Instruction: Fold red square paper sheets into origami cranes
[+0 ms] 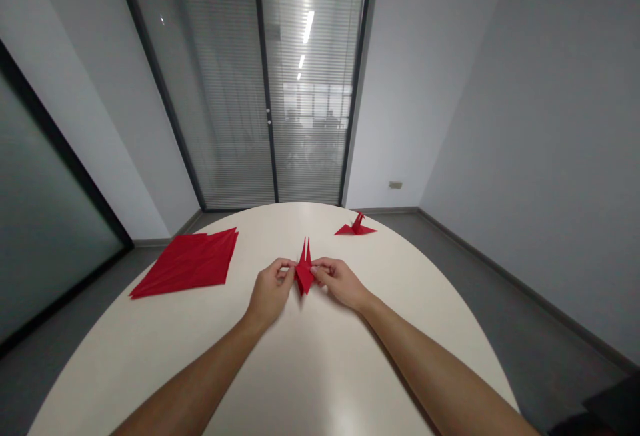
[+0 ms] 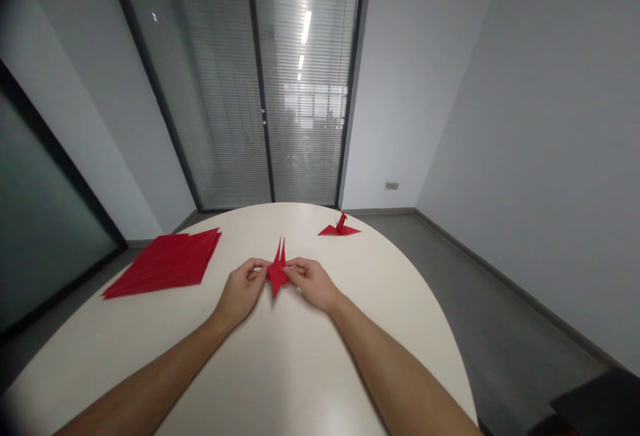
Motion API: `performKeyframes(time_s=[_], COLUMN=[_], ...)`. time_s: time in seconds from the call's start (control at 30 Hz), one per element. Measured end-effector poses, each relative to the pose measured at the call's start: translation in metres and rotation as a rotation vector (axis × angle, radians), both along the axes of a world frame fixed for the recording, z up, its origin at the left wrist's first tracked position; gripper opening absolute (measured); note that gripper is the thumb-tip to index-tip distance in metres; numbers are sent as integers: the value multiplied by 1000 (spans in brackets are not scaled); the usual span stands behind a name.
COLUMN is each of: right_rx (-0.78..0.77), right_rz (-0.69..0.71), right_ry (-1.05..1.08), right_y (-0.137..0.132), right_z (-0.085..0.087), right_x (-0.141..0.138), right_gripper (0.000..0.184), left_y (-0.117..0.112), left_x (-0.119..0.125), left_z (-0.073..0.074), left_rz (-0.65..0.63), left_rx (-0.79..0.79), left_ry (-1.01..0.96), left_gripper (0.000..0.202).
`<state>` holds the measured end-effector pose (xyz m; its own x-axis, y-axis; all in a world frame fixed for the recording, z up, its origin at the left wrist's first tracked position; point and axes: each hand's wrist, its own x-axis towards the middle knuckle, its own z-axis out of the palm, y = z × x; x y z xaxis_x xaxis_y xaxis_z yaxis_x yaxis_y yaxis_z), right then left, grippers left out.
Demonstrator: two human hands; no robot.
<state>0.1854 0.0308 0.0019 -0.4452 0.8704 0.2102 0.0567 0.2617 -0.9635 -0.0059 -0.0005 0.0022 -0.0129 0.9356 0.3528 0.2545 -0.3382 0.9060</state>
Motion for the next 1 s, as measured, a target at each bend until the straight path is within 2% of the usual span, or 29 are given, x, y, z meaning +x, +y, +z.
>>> performKeyframes(time_s=[0.3,0.6,0.73,1.0], right_rx=[-7,-16,2,-1], right_rz=[-21,-32,-36,-42], right_ry=[21,30,12,12], right_y=[0,-4,-4,-1], right_z=[-1,4,5,0], right_x=[0,-2,-1,0], right_gripper=[39,42,43,41], left_y=[-3,-5,-4,-10], left_x=[3,4,4,4], left_z=[0,2,4,6], left_rz=[27,-10,-15,-86], left_rx=[-88,0,35,-21], left_ry=[-85,1,-25,-33], left_gripper=[31,23,24,29])
